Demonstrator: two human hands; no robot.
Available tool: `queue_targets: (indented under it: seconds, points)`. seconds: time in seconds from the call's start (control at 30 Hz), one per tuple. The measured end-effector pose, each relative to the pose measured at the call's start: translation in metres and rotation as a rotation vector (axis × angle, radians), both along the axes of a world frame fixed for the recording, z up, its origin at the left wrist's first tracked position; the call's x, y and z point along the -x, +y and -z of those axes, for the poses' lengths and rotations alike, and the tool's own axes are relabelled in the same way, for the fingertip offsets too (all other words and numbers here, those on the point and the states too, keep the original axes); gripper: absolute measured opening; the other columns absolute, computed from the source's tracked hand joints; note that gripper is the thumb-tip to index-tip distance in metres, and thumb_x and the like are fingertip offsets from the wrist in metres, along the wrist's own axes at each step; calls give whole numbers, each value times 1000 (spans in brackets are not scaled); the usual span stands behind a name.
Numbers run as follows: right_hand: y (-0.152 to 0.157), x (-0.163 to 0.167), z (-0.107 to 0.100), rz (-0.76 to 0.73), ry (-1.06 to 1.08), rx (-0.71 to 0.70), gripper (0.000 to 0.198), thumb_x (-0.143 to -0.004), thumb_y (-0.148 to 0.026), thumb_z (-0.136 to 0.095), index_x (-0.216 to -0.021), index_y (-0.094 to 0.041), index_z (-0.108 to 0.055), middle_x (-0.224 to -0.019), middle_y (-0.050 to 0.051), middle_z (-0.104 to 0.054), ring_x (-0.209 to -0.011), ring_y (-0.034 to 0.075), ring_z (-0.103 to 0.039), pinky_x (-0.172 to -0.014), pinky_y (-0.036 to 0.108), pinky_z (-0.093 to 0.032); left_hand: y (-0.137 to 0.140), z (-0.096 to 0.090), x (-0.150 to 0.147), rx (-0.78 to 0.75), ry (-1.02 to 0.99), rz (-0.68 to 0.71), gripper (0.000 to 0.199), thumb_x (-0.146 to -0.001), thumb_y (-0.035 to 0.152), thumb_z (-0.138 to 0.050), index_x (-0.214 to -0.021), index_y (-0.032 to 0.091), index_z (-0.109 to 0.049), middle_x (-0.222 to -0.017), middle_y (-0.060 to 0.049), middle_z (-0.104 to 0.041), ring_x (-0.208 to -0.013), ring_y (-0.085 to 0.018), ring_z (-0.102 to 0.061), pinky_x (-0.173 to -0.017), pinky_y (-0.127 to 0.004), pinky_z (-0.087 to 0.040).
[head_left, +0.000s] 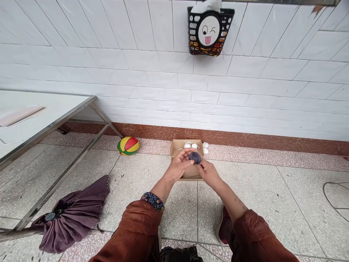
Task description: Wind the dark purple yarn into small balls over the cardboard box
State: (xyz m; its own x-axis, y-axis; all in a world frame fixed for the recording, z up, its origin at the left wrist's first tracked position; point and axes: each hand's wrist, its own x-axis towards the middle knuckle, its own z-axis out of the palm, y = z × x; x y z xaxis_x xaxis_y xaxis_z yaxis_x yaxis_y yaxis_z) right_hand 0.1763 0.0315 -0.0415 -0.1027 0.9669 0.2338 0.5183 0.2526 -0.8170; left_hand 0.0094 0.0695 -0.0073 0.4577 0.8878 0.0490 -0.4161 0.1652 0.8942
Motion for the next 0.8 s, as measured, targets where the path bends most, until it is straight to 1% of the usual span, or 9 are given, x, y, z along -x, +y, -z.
queue_targets:
  seconds: [0.1, 0.2, 0.3, 0.37, 0.43, 0.53, 0.63, 0.73, 0.8]
  points:
    - [-6, 6, -4, -122, -104, -23, 22, -99, -32, -45, -89, -22, -61, -80, 3, -65, -74, 19, -60, -69, 29, -45, 9, 6, 3, -32, 138, -169, 46, -69, 21, -80, -112, 20, -64, -103, -4, -64, -98, -17, -60, -93, -31, -45]
    - [-11, 5, -17, -259, -94, -62, 23, -100, -32, -47, -85, -22, -60, -77, 1, -62, -72, 17, -58, -69, 27, -44, 16, 13, 7, -92, 328, -223, 54, -64, 20, -79, -115, 21, -60, -104, -4, -62, -95, -17, -60, -88, -32, -47]
    - [-14, -1, -31, -268, 41, -74, 20, -99, -33, -51, -87, -21, -62, -78, 0, -63, -71, 15, -58, -69, 26, -44, 16, 16, 8, -166, 464, -189, 61, -61, 21, -79, -118, 21, -58, -103, -4, -60, -90, -17, -60, -82, -31, -47]
    - [-13, -8, -37, -197, 128, -76, 19, -98, -34, -53, -89, -21, -63, -79, 1, -64, -71, 15, -58, -68, 25, -44, 12, 15, 7, -213, 523, -117, 65, -62, 21, -78, -122, 22, -56, -101, -3, -59, -85, -16, -58, -77, -30, -47]
    - [-10, -15, -39, -94, 179, -83, 20, -97, -36, -53, -88, -21, -64, -76, 0, -62, -69, 15, -56, -66, 26, -44, 6, 12, 5, -252, 554, -10, 69, -63, 20, -78, -128, 23, -54, -100, -2, -58, -82, -15, -57, -77, -30, -46]
    - [-3, -23, -34, 70, 193, -82, 23, -96, -39, -54, -84, -21, -62, -70, -1, -56, -63, 14, -50, -62, 26, -41, -1, 8, 3, -252, 475, 176, 73, -66, 17, -77, -134, 25, -50, -103, -3, -60, -91, -17, -60, -86, -33, -46]
    - [3, -24, -24, 163, 177, -59, 26, -95, -42, -53, -80, -21, -58, -67, -2, -53, -62, 15, -49, -61, 26, -39, -5, 5, 1, -165, 246, 275, 71, -70, 18, -78, -135, 27, -51, -107, -5, -62, -96, -17, -61, -89, -33, -46]
    - [5, -19, -13, 141, 133, -25, 27, -96, -40, -49, -78, -22, -56, -68, -1, -55, -63, 15, -50, -61, 26, -40, -5, 2, -1, -78, 60, 230, 66, -69, 22, -83, -130, 26, -58, -107, -6, -64, -97, -18, -61, -88, -31, -46]
    - [4, -14, -6, 105, 69, -17, 23, -95, -36, -48, -79, -22, -57, -69, 0, -57, -63, 16, -52, -61, 26, -40, -3, 1, -1, -47, 30, 142, 56, -67, 23, -84, -120, 23, -66, -110, -7, -66, -103, -19, -60, -92, -31, -45]
